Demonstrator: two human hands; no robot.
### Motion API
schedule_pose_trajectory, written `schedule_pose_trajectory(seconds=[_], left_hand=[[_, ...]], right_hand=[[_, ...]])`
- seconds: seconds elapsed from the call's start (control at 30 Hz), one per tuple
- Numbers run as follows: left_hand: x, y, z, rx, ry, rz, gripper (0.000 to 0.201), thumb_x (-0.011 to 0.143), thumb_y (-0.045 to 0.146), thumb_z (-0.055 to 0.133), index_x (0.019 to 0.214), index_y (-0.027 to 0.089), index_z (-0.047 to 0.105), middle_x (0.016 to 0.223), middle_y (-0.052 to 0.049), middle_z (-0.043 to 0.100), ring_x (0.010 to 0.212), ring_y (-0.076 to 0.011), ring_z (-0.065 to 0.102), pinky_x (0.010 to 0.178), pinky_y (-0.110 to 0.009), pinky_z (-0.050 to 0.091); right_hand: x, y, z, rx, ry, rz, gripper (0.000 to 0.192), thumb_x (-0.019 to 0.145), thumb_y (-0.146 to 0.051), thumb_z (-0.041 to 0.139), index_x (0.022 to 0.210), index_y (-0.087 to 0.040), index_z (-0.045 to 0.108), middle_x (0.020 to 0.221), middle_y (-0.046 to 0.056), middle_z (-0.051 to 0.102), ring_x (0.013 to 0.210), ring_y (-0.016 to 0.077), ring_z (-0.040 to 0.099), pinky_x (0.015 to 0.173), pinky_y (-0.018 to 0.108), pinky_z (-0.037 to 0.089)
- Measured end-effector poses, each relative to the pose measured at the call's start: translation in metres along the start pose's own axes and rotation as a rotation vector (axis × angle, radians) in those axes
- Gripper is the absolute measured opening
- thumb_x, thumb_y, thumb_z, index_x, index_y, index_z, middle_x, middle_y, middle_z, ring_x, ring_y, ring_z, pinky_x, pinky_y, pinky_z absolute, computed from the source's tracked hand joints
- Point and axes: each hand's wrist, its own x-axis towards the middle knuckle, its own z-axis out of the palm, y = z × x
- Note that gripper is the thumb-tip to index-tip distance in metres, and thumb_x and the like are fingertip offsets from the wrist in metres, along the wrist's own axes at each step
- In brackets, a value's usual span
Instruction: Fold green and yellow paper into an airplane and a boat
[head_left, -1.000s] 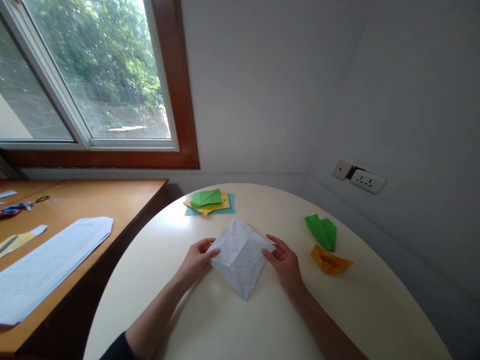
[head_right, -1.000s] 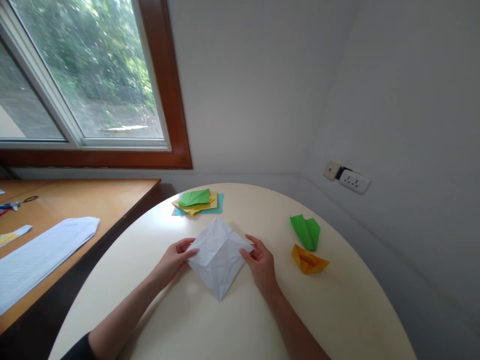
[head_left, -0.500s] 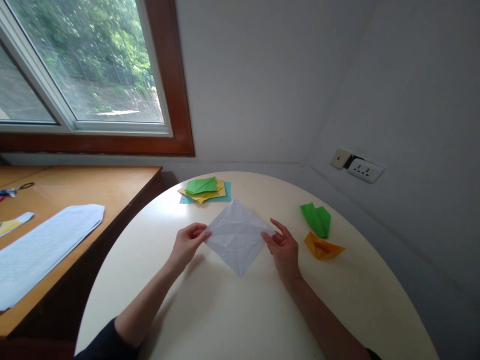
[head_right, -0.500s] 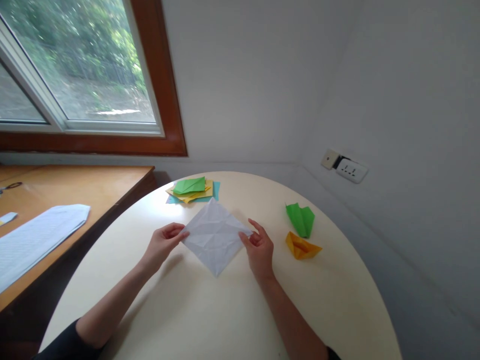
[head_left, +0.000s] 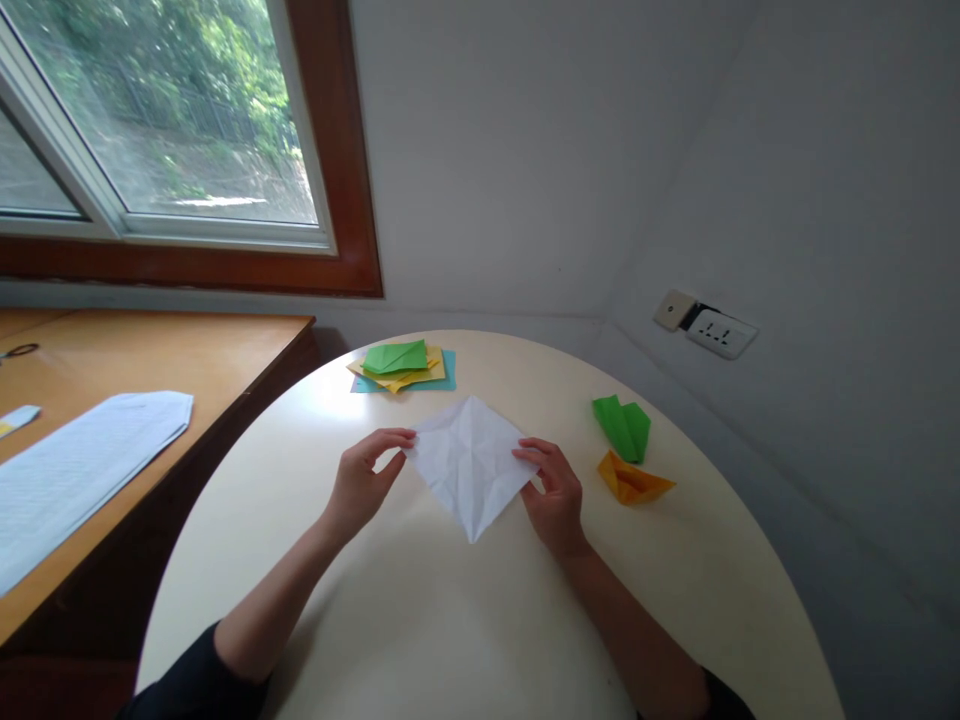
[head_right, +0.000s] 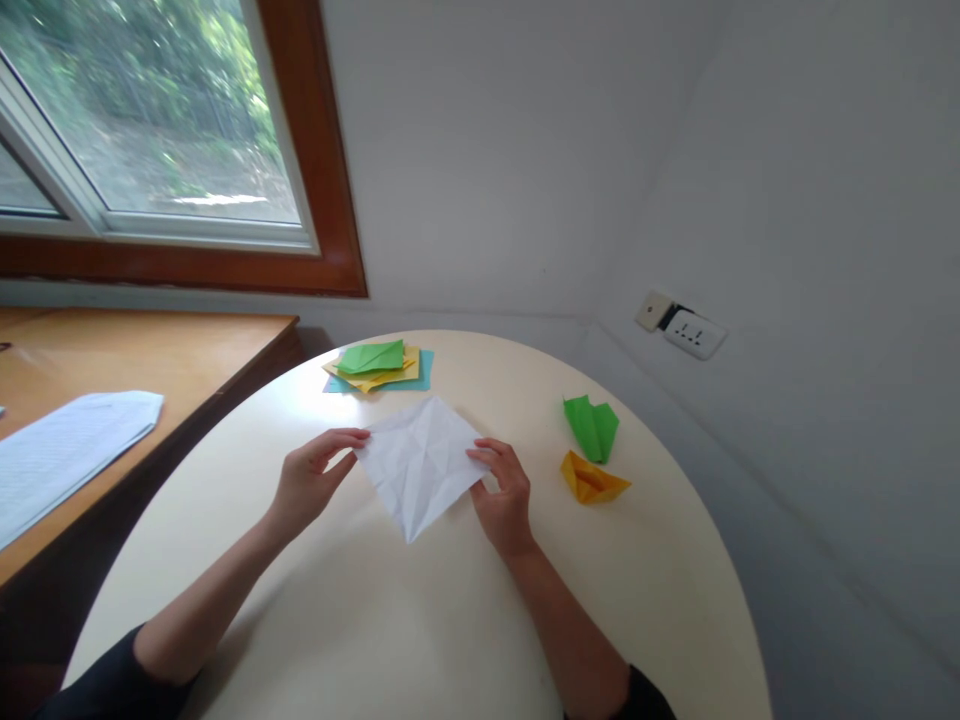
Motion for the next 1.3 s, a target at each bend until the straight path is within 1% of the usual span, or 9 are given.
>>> schedule_pose_trajectory(seconds=[0.2, 0.33, 0.43, 0.5, 0.63, 0.77, 0.93, 1.1, 1.3], left_hand=[[0.0, -0.018, 0.0, 0.158, -0.071, 0.049, 0.02, 0.076, 0.025, 0.057, 0.093, 0.019, 0.065, 0.111, -0.01, 0.061, 0.104, -0.0222, 0.058, 0.09, -0.04, 0.047], [0.0, -0.025, 0.002, 0.016, -0.061, -0.091, 0.031, 0.073, 0.034, 0.061, 0.098, 0.017, 0.065, 0.123, -0.013, 0.056, 0.116, -0.0254, 0.051, 0.096, -0.043, 0.043], [0.0, -0.025, 0.004, -0.195, -0.108, -0.267, 0.04, 0.069, 0.042, 0.065, 0.098, 0.014, 0.064, 0.113, -0.014, 0.063, 0.108, -0.0265, 0.057, 0.092, -0.041, 0.046], [0.0, -0.024, 0.005, -0.254, -0.141, -0.344, 0.039, 0.067, 0.042, 0.068, 0.093, 0.013, 0.065, 0.102, -0.012, 0.068, 0.098, -0.0256, 0.063, 0.087, -0.04, 0.049], [0.0, -0.021, 0.005, -0.255, -0.106, -0.359, 0.032, 0.066, 0.038, 0.068, 0.085, 0.013, 0.066, 0.092, -0.01, 0.07, 0.09, -0.0241, 0.064, 0.083, -0.038, 0.05], [-0.001, -0.019, 0.005, -0.191, -0.049, -0.338, 0.026, 0.067, 0.029, 0.06, 0.085, 0.013, 0.067, 0.089, -0.009, 0.07, 0.086, -0.0227, 0.064, 0.08, -0.036, 0.05], [-0.002, -0.016, 0.005, -0.176, -0.001, -0.365, 0.026, 0.066, 0.027, 0.056, 0.084, 0.014, 0.069, 0.083, -0.006, 0.07, 0.081, -0.0209, 0.062, 0.077, -0.034, 0.049], [-0.004, -0.015, 0.009, -0.188, 0.062, -0.387, 0.028, 0.067, 0.036, 0.062, 0.081, 0.013, 0.069, 0.084, -0.008, 0.071, 0.08, -0.0212, 0.062, 0.075, -0.033, 0.049], [-0.006, -0.021, 0.013, -0.143, 0.125, -0.427, 0.034, 0.063, 0.039, 0.067, 0.085, 0.012, 0.066, 0.083, -0.008, 0.07, 0.073, -0.0179, 0.063, 0.069, -0.03, 0.05]], right_hand=[[0.0, -0.001, 0.001, -0.011, -0.026, -0.019, 0.014, 0.077, -0.016, 0.055, 0.087, -0.021, 0.064, 0.099, 0.007, 0.063, 0.096, 0.0186, 0.06, 0.079, 0.033, 0.052], [-0.001, -0.002, 0.001, -0.006, -0.036, -0.019, 0.017, 0.077, -0.013, 0.053, 0.087, -0.022, 0.064, 0.099, 0.007, 0.063, 0.096, 0.0179, 0.06, 0.079, 0.033, 0.052], [-0.002, -0.001, 0.001, 0.012, -0.042, -0.023, 0.018, 0.075, -0.01, 0.054, 0.085, -0.021, 0.063, 0.1, 0.007, 0.063, 0.096, 0.0176, 0.06, 0.08, 0.033, 0.052], [-0.002, -0.001, 0.001, 0.015, -0.045, -0.025, 0.018, 0.074, -0.008, 0.054, 0.084, -0.02, 0.063, 0.1, 0.007, 0.063, 0.096, 0.0174, 0.06, 0.079, 0.032, 0.053], [-0.001, -0.001, 0.002, 0.007, -0.056, -0.053, 0.021, 0.073, -0.006, 0.053, 0.085, -0.02, 0.063, 0.099, 0.007, 0.063, 0.095, 0.0172, 0.06, 0.076, 0.031, 0.054], [0.0, -0.002, 0.003, -0.008, -0.057, -0.051, 0.031, 0.073, -0.006, 0.054, 0.098, -0.022, 0.061, 0.102, 0.007, 0.061, 0.098, 0.0173, 0.058, 0.071, 0.028, 0.055], [-0.002, -0.002, 0.005, 0.074, -0.016, 0.05, 0.036, 0.073, -0.011, 0.055, 0.107, -0.023, 0.059, 0.105, 0.008, 0.056, 0.101, 0.0176, 0.056, 0.069, 0.026, 0.056], [-0.002, 0.002, 0.007, 0.185, -0.035, 0.167, 0.039, 0.073, -0.015, 0.057, 0.111, -0.021, 0.057, 0.108, 0.009, 0.057, 0.098, 0.0184, 0.059, 0.072, 0.028, 0.056], [0.0, 0.008, 0.012, 0.428, -0.095, 0.509, 0.062, 0.071, -0.026, 0.059, 0.13, -0.018, 0.043, 0.102, 0.008, 0.065, 0.074, 0.015, 0.066, 0.069, 0.033, 0.058]])
